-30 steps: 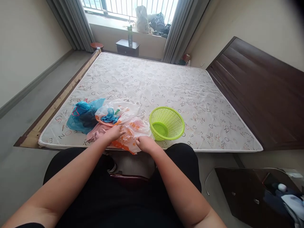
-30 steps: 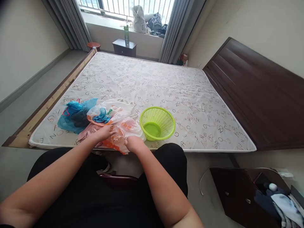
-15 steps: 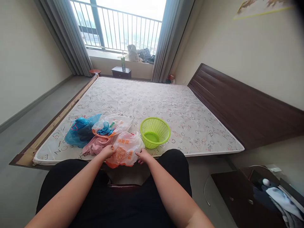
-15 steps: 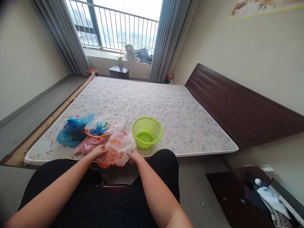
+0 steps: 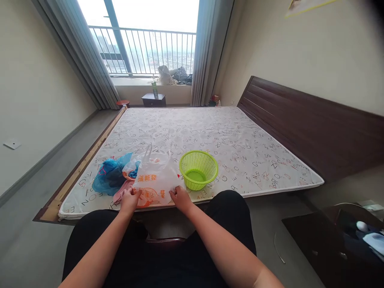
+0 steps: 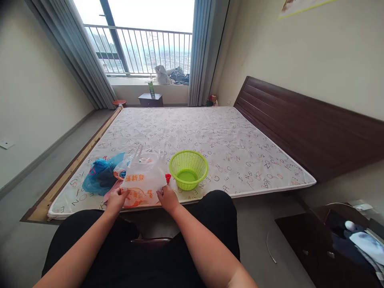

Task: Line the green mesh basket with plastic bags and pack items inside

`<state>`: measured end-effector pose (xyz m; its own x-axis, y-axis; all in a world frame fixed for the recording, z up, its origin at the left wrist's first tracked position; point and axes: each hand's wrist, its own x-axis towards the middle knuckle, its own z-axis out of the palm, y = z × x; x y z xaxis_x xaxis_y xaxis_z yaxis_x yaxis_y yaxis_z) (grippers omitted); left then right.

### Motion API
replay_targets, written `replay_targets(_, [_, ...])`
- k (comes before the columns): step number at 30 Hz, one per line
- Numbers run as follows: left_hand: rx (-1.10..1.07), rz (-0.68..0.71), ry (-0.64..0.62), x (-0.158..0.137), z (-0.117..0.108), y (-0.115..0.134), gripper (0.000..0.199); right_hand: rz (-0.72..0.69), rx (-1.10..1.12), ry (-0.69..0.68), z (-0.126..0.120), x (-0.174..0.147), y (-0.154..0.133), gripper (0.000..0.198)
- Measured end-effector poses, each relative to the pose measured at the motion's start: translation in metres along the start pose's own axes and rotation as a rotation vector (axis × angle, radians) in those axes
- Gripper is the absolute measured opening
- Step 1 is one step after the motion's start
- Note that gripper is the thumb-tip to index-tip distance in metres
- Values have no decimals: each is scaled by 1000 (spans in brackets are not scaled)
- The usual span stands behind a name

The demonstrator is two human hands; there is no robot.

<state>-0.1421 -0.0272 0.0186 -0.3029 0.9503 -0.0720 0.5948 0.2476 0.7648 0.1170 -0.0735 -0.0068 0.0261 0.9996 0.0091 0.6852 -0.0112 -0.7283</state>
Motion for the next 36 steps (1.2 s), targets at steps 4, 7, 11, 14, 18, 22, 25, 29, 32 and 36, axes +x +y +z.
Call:
replay_targets(4, [-125, -10, 158, -11, -6, 21, 21, -256, -21, 99, -28, -1, -21, 13])
replay_targets(7, [-108, 117, 309, -11, -10, 58, 15, -293, 67, 266, -71, 6, -40, 14])
replay_targets(11, [-427, 263, 251, -6, 6, 126, 22, -175, 215, 521, -138, 17, -43, 24])
replay_targets(14, [-563, 311, 149, -8, 37, 167, 23, -57, 306, 636, -176, 20, -24, 33])
replay_targets(18, [-615, 293, 27, -17, 90, 196, 17, 90, 354, 701, -199, 18, 13, 40])
replay_targets(22, [-670, 239, -91, -23, 141, 205, 12, 164, 338, 737, -199, 20, 51, 39])
replay_targets(25, [-570, 187, -251, -21, 171, 201, 16, 272, 353, 705, -191, 24, 78, 37])
replay_targets(29, [-226, 108, -440, -14, 189, 186, 9, 446, 232, 537, -179, 34, 106, 25])
replay_targets(32, [-130, 147, -442, -6, 184, 174, 5, 394, 26, 532, -172, 42, 120, 16])
replay_targets(36, [-18, 240, -411, 2, 168, 161, 11, 346, -98, 508, -160, 47, 134, 11])
